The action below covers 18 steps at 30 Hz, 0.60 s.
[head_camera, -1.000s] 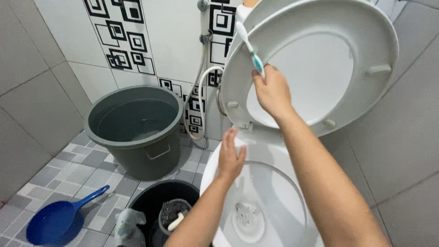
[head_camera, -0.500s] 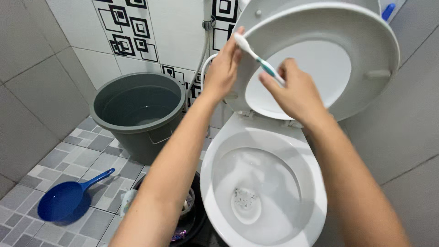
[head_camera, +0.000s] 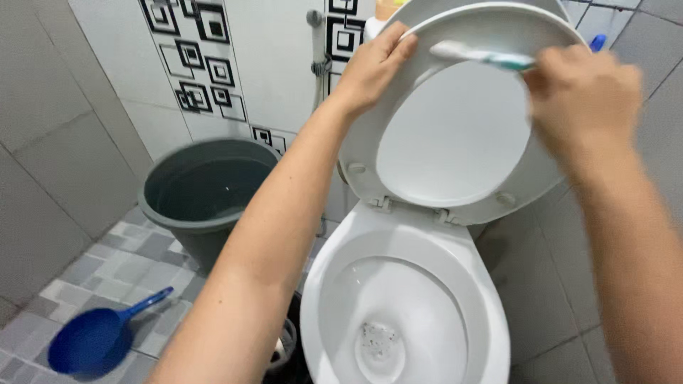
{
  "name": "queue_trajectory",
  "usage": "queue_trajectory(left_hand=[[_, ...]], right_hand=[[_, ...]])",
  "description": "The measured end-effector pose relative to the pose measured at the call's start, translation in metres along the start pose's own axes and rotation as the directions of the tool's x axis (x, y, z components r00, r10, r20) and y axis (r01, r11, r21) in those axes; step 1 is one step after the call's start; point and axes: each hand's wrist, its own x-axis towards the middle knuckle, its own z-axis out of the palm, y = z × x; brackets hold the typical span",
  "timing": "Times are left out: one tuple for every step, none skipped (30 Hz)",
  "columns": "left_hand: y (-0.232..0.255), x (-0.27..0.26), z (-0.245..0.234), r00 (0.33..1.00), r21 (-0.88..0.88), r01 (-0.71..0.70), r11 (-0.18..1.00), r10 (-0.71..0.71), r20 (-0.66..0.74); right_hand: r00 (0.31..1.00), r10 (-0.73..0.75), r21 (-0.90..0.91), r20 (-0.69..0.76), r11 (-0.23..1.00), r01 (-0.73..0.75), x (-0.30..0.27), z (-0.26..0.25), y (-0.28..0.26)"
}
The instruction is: The person scrubs the rim, hinges, and seat of a toilet using a toothbrush while holding a packet of cleaning powder. They then scrub the toilet lid and close it.
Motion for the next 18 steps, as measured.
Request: queue_trajectory(left_hand=[[-0.002, 0.002, -0.003, 0.999, -0.027, -0.035, 0.999, 0.035, 0.004], [-0.003, 0.006, -0.004, 0.999, -0.017, -0.025, 1.000, 0.025, 0.023], [-0.003, 0.008, -0.001, 0.999, -0.013, -0.011, 1.000, 0.011, 0.032], [-0.002, 0.010, 0.000, 0.999, -0.009, 0.004, 1.000, -0.003, 0.040], [0.000, 0.008, 0.001, 0.999, -0.019, 0.025, 1.000, -0.025, 0.034], [0.001, 0.004, -0.001, 0.999, -0.029, 0.047, 0.998, -0.046, 0.029], [0.002, 0.004, -0.003, 0.998, -0.032, 0.062, 0.998, -0.061, 0.028], [0.004, 0.002, -0.003, 0.993, -0.079, 0.122, 0.989, -0.121, 0.017], [0.004, -0.002, -0.003, 0.984, -0.126, 0.179, 0.976, -0.179, 0.010], [0.004, -0.002, -0.004, 0.971, -0.173, 0.235, 0.957, -0.237, 0.006], [0.001, 0.000, -0.001, 0.982, -0.164, 0.174, 0.971, -0.184, -0.043], [-0.002, 0.002, 0.004, 0.987, -0.153, 0.114, 0.982, -0.129, -0.092], [-0.004, 0.005, 0.008, 0.987, -0.141, 0.054, 0.989, -0.075, -0.143], [-0.007, 0.007, 0.008, 0.984, -0.107, 0.071, 0.992, -0.087, -0.154], [-0.010, 0.007, 0.009, 0.983, -0.075, 0.093, 0.993, -0.103, -0.155], [-0.013, 0.007, 0.009, 0.980, -0.043, 0.114, 0.993, -0.120, -0.156], [-0.015, 0.006, 0.011, 0.985, -0.059, 0.088, 0.994, -0.096, -0.144], [-0.017, 0.006, 0.010, 0.989, -0.076, 0.062, 0.995, -0.072, -0.133]], right_hand=[[1.000, 0.013, 0.011, 0.000, 1.000, -0.013, 0.001, 0.010, 0.012], [1.000, 0.027, 0.014, 0.014, 1.000, -0.028, 0.002, 0.017, 0.023], [1.000, 0.021, 0.010, 0.011, 1.000, -0.021, 0.000, 0.018, 0.031], [1.000, 0.008, 0.002, 0.011, 1.000, -0.008, 0.001, 0.017, 0.031], [1.000, -0.018, -0.012, 0.009, 1.000, 0.018, 0.003, 0.013, 0.026], [0.999, -0.044, -0.025, 0.007, 0.999, 0.044, 0.009, 0.008, 0.019], [0.998, -0.064, -0.042, 0.010, 0.997, 0.064, 0.018, 0.009, -0.003], [0.996, -0.083, -0.059, 0.014, 0.995, 0.084, 0.026, 0.005, -0.017], [0.999, -0.043, -0.064, 0.009, 0.997, 0.044, 0.026, -0.009, -0.009], [1.000, -0.003, -0.069, 0.004, 0.998, 0.003, 0.024, -0.024, 0.003], [1.000, 0.024, -0.042, 0.005, 0.999, -0.024, 0.025, -0.028, 0.001], [0.999, 0.052, -0.015, 0.007, 0.999, -0.052, 0.027, -0.031, 0.000], [0.997, 0.073, 0.042, 0.020, 0.996, -0.073, 0.028, -0.030, -0.010], [0.995, 0.093, 0.098, 0.034, 0.991, -0.095, 0.031, -0.028, -0.019], [0.999, 0.045, 0.102, 0.007, 0.994, -0.045, 0.035, -0.024, -0.028], [1.000, -0.004, 0.105, -0.021, 0.994, 0.006, 0.042, -0.019, -0.035], [0.998, -0.044, 0.104, -0.037, 0.993, 0.047, 0.040, -0.017, -0.037], [0.999, 0.033, 0.118, 0.009, 0.992, -0.034, 0.027, -0.021, -0.026]])
